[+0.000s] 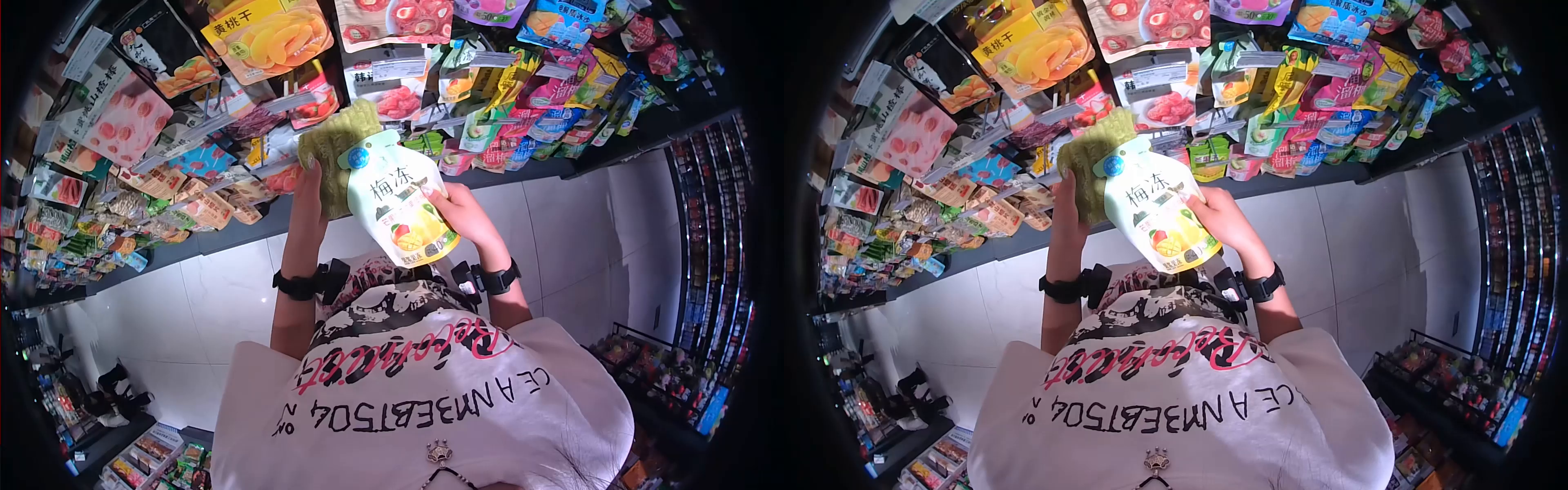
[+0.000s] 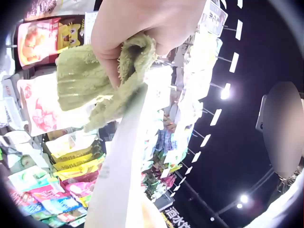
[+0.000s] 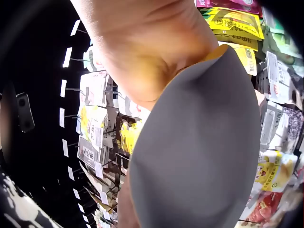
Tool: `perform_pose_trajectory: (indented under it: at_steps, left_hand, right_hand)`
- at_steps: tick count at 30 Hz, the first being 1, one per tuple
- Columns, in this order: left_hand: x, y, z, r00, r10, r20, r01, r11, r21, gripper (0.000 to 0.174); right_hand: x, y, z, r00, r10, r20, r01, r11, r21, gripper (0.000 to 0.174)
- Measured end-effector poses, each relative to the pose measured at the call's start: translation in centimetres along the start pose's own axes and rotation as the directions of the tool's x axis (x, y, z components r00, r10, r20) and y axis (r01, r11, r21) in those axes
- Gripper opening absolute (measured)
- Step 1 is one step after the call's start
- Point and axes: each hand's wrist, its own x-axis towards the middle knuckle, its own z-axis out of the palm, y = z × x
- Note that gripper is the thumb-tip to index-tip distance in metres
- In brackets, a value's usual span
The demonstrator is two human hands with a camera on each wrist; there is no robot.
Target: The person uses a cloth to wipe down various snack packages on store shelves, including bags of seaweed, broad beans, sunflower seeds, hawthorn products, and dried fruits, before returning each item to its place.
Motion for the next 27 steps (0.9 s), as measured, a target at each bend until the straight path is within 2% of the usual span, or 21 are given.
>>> perform_pose_trajectory:
  at_steps: [1, 2, 3, 5, 6, 9, 10, 13, 14, 15, 17, 19, 21, 23, 25, 26, 27]
  left_hand:
    - [-0.1, -0.2, -0.1, 0.996, 0.087, -0.025, -0.083, 0.986, 0.144, 0.034]
    - [0.8, -1.0, -1.1, 1.0, 0.018, 0.01, -0.02, 0.971, 0.237, 0.036]
    - [1.1, -1.6, -1.4, 1.0, 0.02, 0.008, -0.021, 0.972, 0.236, 0.036]
    - [1.2, -1.5, -0.1, 1.0, 0.005, 0.021, -0.013, 0.904, 0.427, 0.033]
    - [1.6, -1.8, 0.1, 0.998, -0.005, -0.062, 0.029, 0.917, 0.398, 0.029]
    - [3.8, -3.4, -0.1, 0.998, 0.052, -0.028, -0.034, 0.892, 0.451, 0.029]
    - [4.5, -3.7, 0.0, 0.998, 0.039, -0.047, -0.009, 0.857, 0.515, 0.031]
    - [7.1, -5.0, 1.4, 0.999, -0.021, 0.033, -0.001, 0.827, 0.562, 0.031]
    - [7.7, -5.7, 2.5, 0.999, 0.034, 0.038, -0.05, 0.811, 0.583, 0.029]
    - [8.2, -6.5, 3.6, 0.999, 0.015, 0.05, -0.042, 0.809, 0.586, 0.029]
    - [9.7, -8.1, 5.9, 0.987, -0.071, 0.141, -0.054, 0.692, 0.72, 0.026]
    - [11.5, -9.5, 8.3, 0.986, -0.066, 0.151, -0.064, 0.687, 0.723, 0.025]
    - [13.0, -10.8, 10.4, 0.991, -0.037, 0.132, -0.07, 0.69, 0.72, 0.026]
    - [14.7, -11.1, 12.3, 0.994, -0.037, 0.107, -0.053, 0.677, 0.734, 0.028]
    - [16.9, -12.0, 13.3, 0.998, -0.012, 0.066, -0.035, 0.74, 0.671, 0.024]
    - [18.0, -12.7, 13.4, 0.997, 0.053, 0.053, -0.075, 0.803, 0.592, 0.026]
    - [18.9, -13.1, 13.4, 0.997, 0.069, 0.037, -0.077, 0.798, 0.597, 0.026]
  right_hand:
    - [0.2, 0.1, -0.1, 1.0, 0.014, -0.007, -0.015, 0.997, -0.077, 0.025]
    - [0.4, 0.1, -0.2, 1.0, 0.027, -0.012, -0.028, 0.988, -0.154, 0.024]
    - [0.5, -0.2, -0.3, 1.0, 0.027, -0.009, -0.028, 0.988, -0.155, 0.024]
    - [0.9, -1.1, -0.5, 0.998, 0.0, 0.059, 0.009, 0.989, -0.149, 0.023]
    - [1.4, -0.4, -0.3, 0.996, -0.081, 0.047, 0.085, 0.992, -0.092, 0.027]
    - [3.0, 1.5, 0.0, 0.991, -0.127, -0.03, 0.125, 0.99, -0.066, 0.026]
    - [3.2, 1.8, -0.1, 0.993, -0.106, -0.05, 0.104, 0.994, -0.046, 0.025]
    - [3.6, 2.1, -1.3, 0.99, -0.067, -0.121, 0.067, 0.998, -0.004, 0.024]
    - [3.8, 2.0, -2.2, 0.988, -0.06, -0.141, 0.061, 0.998, 0.004, 0.024]
    - [3.8, 1.8, -3.3, 0.978, -0.093, -0.188, 0.085, 0.995, -0.047, 0.024]
    - [4.3, 1.6, -6.0, 0.961, -0.125, -0.246, 0.104, 0.99, -0.098, 0.025]
    - [5.1, 1.8, -9.0, 0.951, -0.071, -0.3, 0.026, 0.988, -0.151, 0.024]
    - [6.0, 1.3, -11.7, 0.947, -0.066, -0.313, 0.027, 0.991, -0.128, 0.022]
    - [7.5, 0.8, -14.1, 0.944, -0.124, -0.306, 0.072, 0.982, -0.174, 0.022]
    - [9.7, 1.0, -16.4, 0.947, -0.171, -0.274, 0.125, 0.976, -0.178, 0.02]
    - [10.7, 1.1, -17.4, 0.947, -0.185, -0.261, 0.146, 0.976, -0.16, 0.019]
    - [11.7, 1.1, -18.3, 0.949, -0.197, -0.247, 0.167, 0.976, -0.139, 0.018]
